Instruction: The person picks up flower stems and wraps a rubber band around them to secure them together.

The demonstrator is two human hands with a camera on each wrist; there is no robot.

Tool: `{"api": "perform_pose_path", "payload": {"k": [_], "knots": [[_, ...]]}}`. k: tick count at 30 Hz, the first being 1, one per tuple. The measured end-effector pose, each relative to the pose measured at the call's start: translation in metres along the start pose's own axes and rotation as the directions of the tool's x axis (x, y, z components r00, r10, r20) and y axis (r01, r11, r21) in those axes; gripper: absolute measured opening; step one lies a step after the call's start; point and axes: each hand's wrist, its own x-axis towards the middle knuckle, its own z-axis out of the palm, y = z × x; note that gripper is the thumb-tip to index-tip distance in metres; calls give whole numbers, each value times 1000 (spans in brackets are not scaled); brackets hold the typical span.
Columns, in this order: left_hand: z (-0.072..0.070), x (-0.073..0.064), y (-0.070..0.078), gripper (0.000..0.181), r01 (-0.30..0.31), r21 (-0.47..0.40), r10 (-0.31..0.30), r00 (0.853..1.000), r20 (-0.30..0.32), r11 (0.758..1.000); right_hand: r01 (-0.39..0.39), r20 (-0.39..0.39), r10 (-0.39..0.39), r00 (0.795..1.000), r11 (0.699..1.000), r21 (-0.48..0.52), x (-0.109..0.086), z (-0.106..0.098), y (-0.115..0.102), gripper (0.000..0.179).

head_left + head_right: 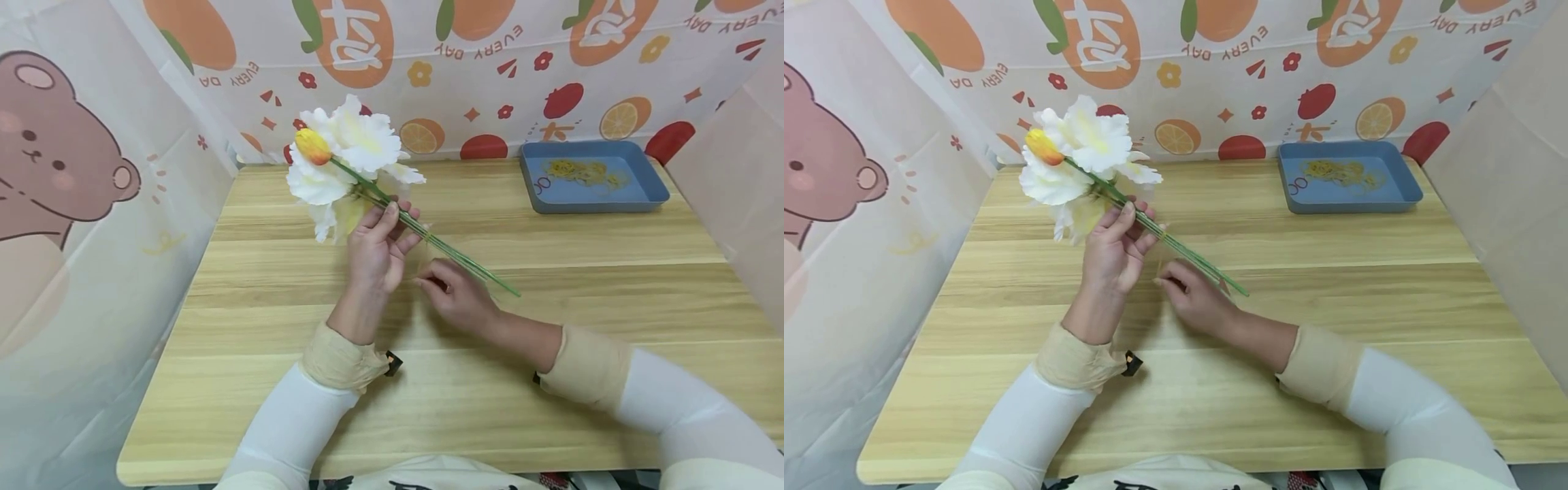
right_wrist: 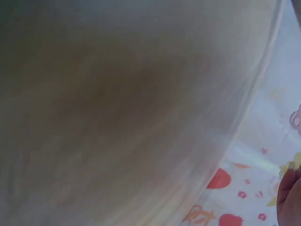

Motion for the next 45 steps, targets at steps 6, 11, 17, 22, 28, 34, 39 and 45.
{"api": "perform_pose_path", "payload": {"k": [6, 11, 17, 22, 28, 34, 39, 45], "knots": [[-2, 1, -5, 15, -146, 87, 148, 989, -21, 985, 152, -110, -163, 980, 983, -101, -3, 8, -13, 12], [-4, 0, -11, 12, -265, 171, 263, 964, 30, 949, 219, -222, -221, 950, 975, -33, 2, 8, -26, 11], [-4, -4, -11, 9, -371, 270, 349, 929, 127, 889, 188, -393, -110, 913, 968, 165, 10, 4, -40, 6], [-5, -6, -10, 9, -416, 379, 375, 909, 179, 827, 70, -467, 49, 883, 970, 234, 19, -3, -42, 6], [-4, -5, -8, 10, -434, 400, 372, 900, 226, 807, -201, -281, 406, 870, 811, 549, 31, -23, -42, 10], [-6, -2, -1, 11, -415, 416, 328, 906, 267, 809, -390, 186, 418, 889, 480, 786, 39, -56, -38, 26], [-9, 0, 6, 14, -265, 331, 154, 933, 325, 906, -447, 380, 238, 894, 549, 707, 40, -78, -30, 19], [-11, -1, 10, 28, -45, 206, -40, 919, 392, 977, -383, 412, 160, 897, 744, 547, 38, -87, -28, 20]]}}
